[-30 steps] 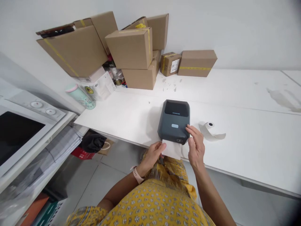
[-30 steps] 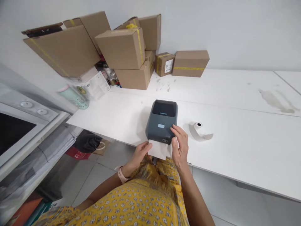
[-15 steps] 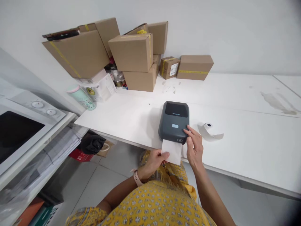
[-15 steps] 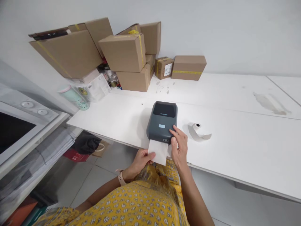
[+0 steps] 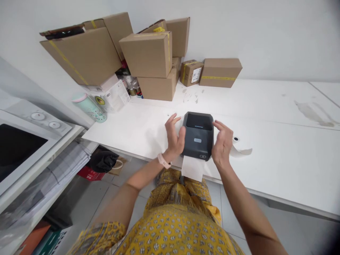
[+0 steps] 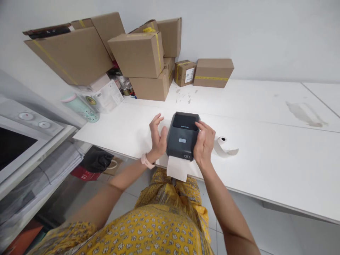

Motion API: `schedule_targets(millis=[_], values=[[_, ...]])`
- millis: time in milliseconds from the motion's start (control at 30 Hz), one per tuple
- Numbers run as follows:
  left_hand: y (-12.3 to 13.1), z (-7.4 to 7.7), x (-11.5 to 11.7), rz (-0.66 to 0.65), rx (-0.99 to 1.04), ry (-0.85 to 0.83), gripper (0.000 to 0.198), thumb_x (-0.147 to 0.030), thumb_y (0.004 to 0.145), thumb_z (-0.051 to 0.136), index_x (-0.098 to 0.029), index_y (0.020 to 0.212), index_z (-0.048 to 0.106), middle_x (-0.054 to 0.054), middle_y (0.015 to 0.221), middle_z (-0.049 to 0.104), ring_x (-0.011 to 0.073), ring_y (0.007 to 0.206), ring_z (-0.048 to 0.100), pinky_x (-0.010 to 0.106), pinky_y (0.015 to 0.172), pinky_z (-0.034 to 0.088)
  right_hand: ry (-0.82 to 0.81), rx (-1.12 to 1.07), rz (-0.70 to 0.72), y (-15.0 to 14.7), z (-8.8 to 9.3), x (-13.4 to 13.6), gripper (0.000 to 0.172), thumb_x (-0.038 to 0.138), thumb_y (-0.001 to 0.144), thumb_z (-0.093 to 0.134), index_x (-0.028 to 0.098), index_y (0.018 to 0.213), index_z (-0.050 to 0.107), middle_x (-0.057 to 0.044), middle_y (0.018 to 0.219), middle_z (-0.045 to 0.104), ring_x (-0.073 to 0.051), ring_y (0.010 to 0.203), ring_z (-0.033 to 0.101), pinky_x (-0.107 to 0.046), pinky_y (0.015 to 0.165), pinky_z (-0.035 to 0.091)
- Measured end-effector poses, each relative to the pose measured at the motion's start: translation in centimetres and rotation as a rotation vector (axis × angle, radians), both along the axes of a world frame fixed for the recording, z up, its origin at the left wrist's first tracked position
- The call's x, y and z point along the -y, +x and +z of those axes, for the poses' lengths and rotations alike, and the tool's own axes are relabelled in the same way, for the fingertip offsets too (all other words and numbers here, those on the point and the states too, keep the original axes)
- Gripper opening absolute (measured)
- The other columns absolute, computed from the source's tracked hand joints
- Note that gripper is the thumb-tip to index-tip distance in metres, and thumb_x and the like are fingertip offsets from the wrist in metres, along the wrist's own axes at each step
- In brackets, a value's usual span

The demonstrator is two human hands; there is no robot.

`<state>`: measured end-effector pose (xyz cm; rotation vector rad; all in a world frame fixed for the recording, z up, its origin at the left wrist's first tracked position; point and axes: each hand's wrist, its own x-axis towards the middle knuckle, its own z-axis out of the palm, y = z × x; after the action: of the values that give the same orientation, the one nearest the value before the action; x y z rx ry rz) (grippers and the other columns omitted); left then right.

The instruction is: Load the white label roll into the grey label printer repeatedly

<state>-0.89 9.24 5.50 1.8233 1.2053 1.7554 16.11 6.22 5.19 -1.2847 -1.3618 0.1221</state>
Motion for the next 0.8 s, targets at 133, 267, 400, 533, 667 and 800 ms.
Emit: schedule_targets(millis=[133,267,400,533,667,800], values=[[1.2,1.9,-3.3,-0.232,-0.308,0.251,0.046,-0.049,0.101,0.032,-0.020,0.135,0.043,0.015,0.145,0.047,0.0271,0.142,0.037,0.053,0.117,0.030,0.040,0.292,0.167,-0.5,1.9,-2.9,0.043,0.034,0.104,0.027,0.023,0.126,0.062,-0.010,0.131,0.063,-0.024,0.128,0.052,-0.050,0.110,0.038],[1.4,1.9,-3.7,-0.339,-0.320,0.287,0.045,-0.042,0.100,0.034,-0.017,0.137,0.042,0.017,0.142,0.051,0.0275,0.140,0.040,0.054,0.115,0.035,0.027,0.475,0.301,-0.7,2.0,-3.3,0.040,0.032,0.103,0.031,0.019,0.127,0.059,-0.012,0.130,0.064,-0.027,0.129,0.051,-0.049,0.106,0.040],[1.4,1.7,-4.0,-0.422,-0.317,0.273,0.045,-0.040,0.099,0.035,-0.016,0.136,0.043,0.017,0.141,0.052,0.0281,0.138,0.042,0.055,0.113,0.037,0.037,0.622,0.410,-0.8,2.1,-3.4,0.039,0.031,0.101,0.034,0.016,0.129,0.056,-0.013,0.127,0.064,-0.029,0.125,0.049,-0.048,0.102,0.040],[1.5,1.6,-4.5,-0.440,-0.343,0.234,0.047,-0.043,0.098,0.033,-0.017,0.136,0.044,0.016,0.139,0.054,0.0284,0.136,0.044,0.058,0.115,0.033,-0.014,0.680,0.463,-0.9,2.4,-3.7,0.035,0.028,0.099,0.034,0.013,0.120,0.058,-0.015,0.119,0.066,-0.029,0.117,0.050,-0.047,0.097,0.040],[1.5,1.4,-4.5,-0.436,-0.408,0.192,0.054,-0.051,0.098,0.028,-0.018,0.137,0.043,0.015,0.139,0.055,0.0282,0.137,0.044,0.058,0.117,0.030,-0.075,0.677,0.482,-0.8,2.5,-3.7,0.031,0.028,0.098,0.035,0.016,0.110,0.061,-0.013,0.116,0.066,-0.029,0.114,0.050,-0.047,0.097,0.039],[1.7,1.6,-4.9,-0.411,-0.460,0.189,0.055,-0.053,0.099,0.027,-0.018,0.137,0.044,0.014,0.137,0.057,0.0270,0.137,0.044,0.056,0.118,0.029,-0.077,0.640,0.456,-0.7,2.4,-4.0,0.033,0.030,0.098,0.034,0.017,0.114,0.060,-0.014,0.119,0.064,-0.030,0.117,0.049,-0.050,0.097,0.039]])
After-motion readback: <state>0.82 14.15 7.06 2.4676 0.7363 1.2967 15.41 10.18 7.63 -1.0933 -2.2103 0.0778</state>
